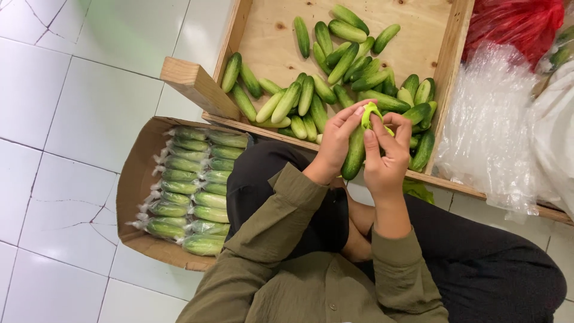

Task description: Wiping cucumbers with a cloth and packaging them into individual plastic bags

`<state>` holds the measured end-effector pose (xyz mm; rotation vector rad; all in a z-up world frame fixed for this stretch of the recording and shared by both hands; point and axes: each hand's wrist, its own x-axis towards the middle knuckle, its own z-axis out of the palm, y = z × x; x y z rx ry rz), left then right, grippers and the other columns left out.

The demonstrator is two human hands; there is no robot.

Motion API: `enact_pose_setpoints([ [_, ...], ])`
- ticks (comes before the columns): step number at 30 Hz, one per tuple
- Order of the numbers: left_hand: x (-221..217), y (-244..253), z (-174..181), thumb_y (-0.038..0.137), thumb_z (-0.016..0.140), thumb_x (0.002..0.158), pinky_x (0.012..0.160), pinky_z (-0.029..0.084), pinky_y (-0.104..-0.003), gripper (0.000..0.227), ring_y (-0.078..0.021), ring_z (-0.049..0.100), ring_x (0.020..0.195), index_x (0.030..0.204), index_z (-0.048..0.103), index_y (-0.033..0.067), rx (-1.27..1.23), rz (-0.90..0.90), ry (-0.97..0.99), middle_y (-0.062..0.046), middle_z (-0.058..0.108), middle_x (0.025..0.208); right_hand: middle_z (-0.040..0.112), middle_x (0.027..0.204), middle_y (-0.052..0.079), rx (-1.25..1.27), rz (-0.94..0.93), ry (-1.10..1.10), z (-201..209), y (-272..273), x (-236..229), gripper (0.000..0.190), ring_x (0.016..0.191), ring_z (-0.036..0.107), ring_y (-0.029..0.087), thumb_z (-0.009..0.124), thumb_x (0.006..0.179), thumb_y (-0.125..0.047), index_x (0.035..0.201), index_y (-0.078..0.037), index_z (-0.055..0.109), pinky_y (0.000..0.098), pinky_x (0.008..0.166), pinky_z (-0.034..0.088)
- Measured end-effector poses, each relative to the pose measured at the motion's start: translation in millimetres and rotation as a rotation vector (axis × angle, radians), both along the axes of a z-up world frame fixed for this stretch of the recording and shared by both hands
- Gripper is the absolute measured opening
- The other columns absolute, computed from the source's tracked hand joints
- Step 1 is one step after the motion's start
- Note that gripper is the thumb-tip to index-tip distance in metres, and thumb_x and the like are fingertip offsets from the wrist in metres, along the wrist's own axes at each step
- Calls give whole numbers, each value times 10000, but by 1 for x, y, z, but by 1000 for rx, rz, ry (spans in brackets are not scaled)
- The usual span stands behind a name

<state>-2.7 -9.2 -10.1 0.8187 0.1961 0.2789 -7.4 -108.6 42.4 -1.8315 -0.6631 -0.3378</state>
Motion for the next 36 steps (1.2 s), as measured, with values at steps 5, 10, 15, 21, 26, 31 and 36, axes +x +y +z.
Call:
enact_pose_setpoints([
  [5,1,7,-9,248,596,1060,819,581,-257,318,-82,671,898,1297,697,61,-20,133,61,-66,736,1006,533,1230,211,3,69,70,4,3,-18,257,1064,563,342,576,1048,-16,1266,47,696,526,954,449],
  [10,17,28,-50,294,580,1057,808,536,-260,315,-97,638,881,1270,640,71,-37,344,167,-36,684,983,607,1155,192,28,139,145,-12,-10,-31,196,994,628,343,621,969,16,1111,19,756,478,889,483],
  [15,2,31,1,324,570,1050,809,529,-307,322,-140,642,869,1240,620,70,-94,452,252,-78,661,963,669,1186,233,-9,-117,317,-57,-24,-32,307,1119,664,447,720,974,-64,1269,-12,654,497,921,536],
  [21,2,15,-29,354,568,1051,808,498,-285,320,-105,589,879,1233,603,93,41,320,315,-25,612,969,650,1300,257,-101,-87,463,-91,-32,-31,337,1206,614,478,640,1031,-168,1349,-63,616,588,1009,492],
  [26,3,0,-77,329,602,1048,774,519,-267,319,-92,597,864,1233,611,70,202,152,301,-26,613,964,731,1148,146,342,-142,828,-111,-37,-31,316,991,711,225,503,1095,-254,1260,-74,705,367,818,596],
  [31,-9,-29,-72,291,723,1003,684,512,-233,331,-61,586,824,1234,645,67,412,-28,269,-36,638,959,694,1200,244,486,-217,966,-141,-60,-29,459,1018,683,258,653,1054,-415,1258,-7,710,461,803,600],
  [36,-13,-57,-76,292,589,1071,615,547,-233,306,-86,650,731,1178,667,17,366,-220,230,-46,660,854,676,790,203,443,-119,1052,-98,-88,-50,399,419,605,215,756,971,-258,1261,-10,642,301,248,401],
])
